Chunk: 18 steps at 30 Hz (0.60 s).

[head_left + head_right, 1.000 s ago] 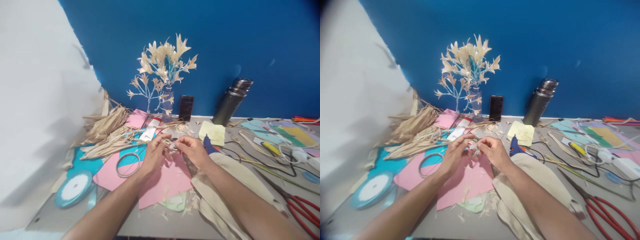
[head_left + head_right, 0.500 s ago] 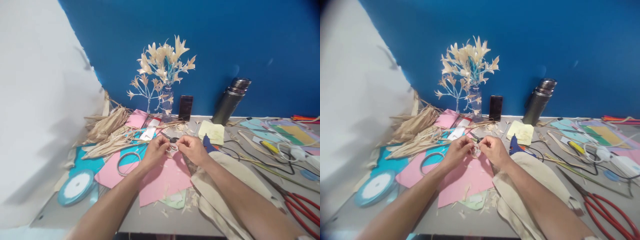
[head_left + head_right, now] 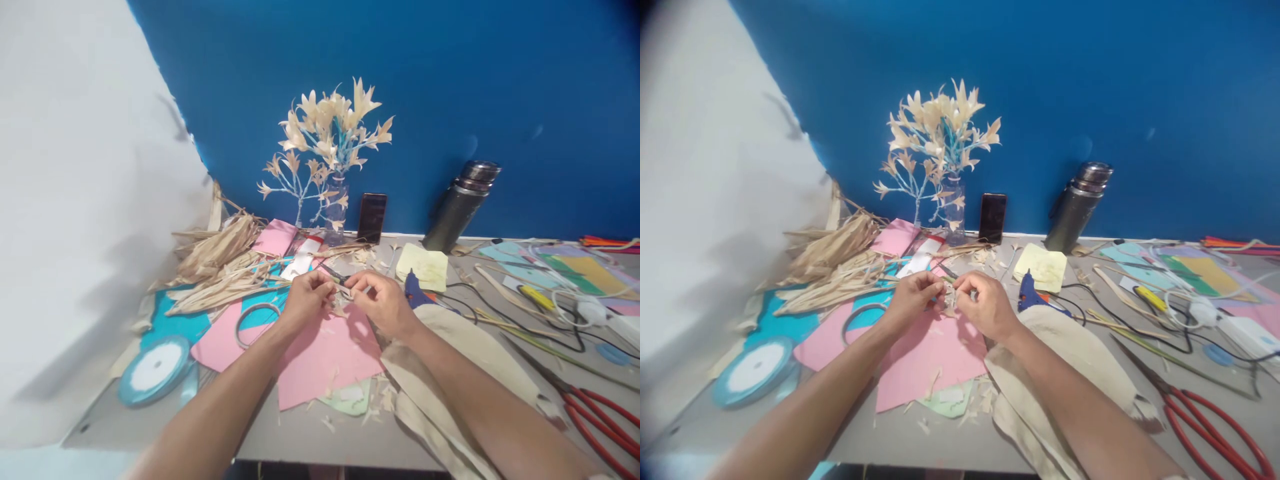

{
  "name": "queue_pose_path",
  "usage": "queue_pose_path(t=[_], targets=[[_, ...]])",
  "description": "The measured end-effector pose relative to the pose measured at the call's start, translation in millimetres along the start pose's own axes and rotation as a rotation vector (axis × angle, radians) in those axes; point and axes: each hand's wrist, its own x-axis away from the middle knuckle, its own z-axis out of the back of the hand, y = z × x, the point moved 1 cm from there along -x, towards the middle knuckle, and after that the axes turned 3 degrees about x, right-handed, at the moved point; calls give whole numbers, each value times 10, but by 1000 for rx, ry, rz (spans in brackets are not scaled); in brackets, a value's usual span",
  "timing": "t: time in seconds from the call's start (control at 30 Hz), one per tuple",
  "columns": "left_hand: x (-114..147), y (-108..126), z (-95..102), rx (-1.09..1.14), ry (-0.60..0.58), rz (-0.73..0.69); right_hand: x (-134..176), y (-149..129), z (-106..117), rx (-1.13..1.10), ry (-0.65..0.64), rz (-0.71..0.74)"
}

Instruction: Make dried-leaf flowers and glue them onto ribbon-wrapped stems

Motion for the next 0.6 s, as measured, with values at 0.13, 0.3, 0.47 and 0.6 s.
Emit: queue_pose_path(t=[0.13, 0.3, 0.47, 0.6], targets=[[13, -26, -28, 47, 9, 25, 4, 21, -35, -264, -91, -124], [-31, -45, -37, 381, -25, 229, -24, 70, -8, -494, -88, -199], [-66, 32, 57, 476, 79, 231, -71, 58, 114, -472, 15, -176], [53, 124, -5, 238, 101, -103, -45, -1, 110, -46, 132, -62]])
